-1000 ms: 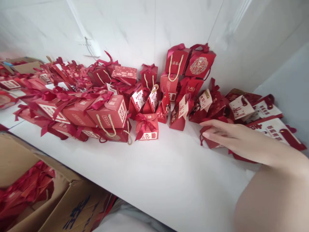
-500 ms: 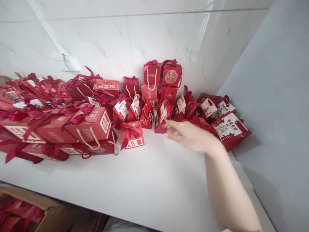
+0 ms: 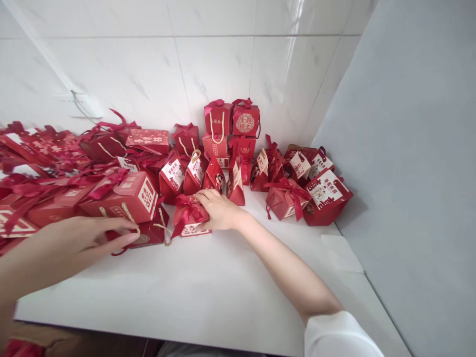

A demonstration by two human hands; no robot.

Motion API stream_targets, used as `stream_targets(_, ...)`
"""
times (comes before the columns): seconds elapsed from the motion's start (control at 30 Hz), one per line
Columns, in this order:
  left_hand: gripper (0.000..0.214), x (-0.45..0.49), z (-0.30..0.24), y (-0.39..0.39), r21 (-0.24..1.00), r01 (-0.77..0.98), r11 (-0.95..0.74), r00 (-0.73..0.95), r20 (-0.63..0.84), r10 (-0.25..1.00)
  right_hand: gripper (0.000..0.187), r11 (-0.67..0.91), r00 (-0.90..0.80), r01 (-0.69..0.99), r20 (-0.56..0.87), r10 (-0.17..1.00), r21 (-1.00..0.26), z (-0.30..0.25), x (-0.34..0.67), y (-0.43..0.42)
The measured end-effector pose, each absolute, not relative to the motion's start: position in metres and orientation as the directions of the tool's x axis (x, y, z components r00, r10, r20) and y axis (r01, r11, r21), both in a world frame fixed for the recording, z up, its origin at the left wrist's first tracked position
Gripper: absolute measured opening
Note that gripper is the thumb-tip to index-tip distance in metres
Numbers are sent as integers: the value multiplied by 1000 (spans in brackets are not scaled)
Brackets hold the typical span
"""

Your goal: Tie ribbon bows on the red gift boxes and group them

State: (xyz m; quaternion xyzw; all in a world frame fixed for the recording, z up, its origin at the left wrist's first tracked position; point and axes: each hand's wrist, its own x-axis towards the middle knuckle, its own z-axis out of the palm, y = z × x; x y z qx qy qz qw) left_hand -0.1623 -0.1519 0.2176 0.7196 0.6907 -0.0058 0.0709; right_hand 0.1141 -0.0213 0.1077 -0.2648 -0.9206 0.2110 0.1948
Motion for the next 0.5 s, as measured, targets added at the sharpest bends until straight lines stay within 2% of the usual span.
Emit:
stream_targets(0.1,38,-127,219,-135,90,989,-117,135,-228,964,98,753,-785,439,198,587,-490,116,143,-30)
stream_targets(0.23,46,-99,217,-113,249,941,-228,292,-259,921,96,687,-805,500,10,593,-527,142,188,-44)
stream_targets(0.3,49,-85,205,-102,323,902,-285,365,-222,904,88,621,-746,600,-72,662,-504,158,207,-52)
stream_targets(0.37,49,-68,188,-92,412,843,-345,426,-123,896,73,540,-662,693,-127,738,-478,172,221,-61)
stream_targets(0.43,52,-50,170,-82,502,770,-394,466,-21,885,62,490,-612,729,-135,780,-478,182,232,-68)
stream_targets(0.5,55,-32,158,-69,589,709,-388,470,15,882,63,484,-606,719,-110,788,-499,188,240,-71)
